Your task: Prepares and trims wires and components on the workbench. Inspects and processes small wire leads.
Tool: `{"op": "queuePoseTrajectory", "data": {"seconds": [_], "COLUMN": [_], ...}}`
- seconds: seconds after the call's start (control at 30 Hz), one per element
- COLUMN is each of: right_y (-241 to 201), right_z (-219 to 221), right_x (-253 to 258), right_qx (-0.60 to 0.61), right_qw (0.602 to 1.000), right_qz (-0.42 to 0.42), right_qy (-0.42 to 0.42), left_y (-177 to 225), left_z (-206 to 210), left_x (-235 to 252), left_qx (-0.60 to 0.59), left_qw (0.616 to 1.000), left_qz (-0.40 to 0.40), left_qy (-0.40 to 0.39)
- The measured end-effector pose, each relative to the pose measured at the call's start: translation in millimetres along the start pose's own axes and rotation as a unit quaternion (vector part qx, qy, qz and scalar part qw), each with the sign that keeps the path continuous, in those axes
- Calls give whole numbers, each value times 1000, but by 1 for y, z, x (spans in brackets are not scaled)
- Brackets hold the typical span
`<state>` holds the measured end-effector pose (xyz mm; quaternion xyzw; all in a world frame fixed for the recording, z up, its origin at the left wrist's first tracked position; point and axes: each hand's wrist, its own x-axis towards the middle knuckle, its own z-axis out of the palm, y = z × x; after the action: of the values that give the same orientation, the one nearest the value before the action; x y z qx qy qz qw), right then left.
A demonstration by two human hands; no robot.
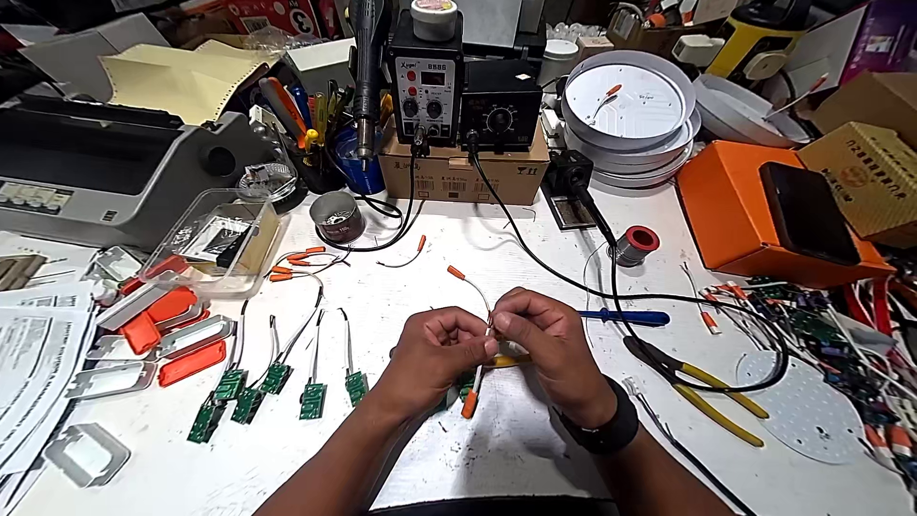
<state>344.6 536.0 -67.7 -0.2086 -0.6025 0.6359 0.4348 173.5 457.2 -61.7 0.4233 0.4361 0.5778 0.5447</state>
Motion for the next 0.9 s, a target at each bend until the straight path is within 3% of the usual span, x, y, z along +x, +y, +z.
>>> {"op": "queuePoseTrajectory", "data": {"seconds": [0.23, 0.53, 0.9], "right_y": [3, 4, 4], "right_z": [1, 0, 7], "right_x": [0, 2, -1], "right_qx": [80, 38, 36], "right_qw": [995, 999, 999], "right_qz": [50, -22, 9], "right_qy": [27, 0, 8], "left_y": [-1, 1, 2], "left_z": [-1, -2, 3], "left_x": [1, 1, 0], "left_qx": [-22, -47, -4], "left_qw": [1000, 999, 999], "left_qz": [12, -17, 15], "left_qy": [5, -16, 30]}}
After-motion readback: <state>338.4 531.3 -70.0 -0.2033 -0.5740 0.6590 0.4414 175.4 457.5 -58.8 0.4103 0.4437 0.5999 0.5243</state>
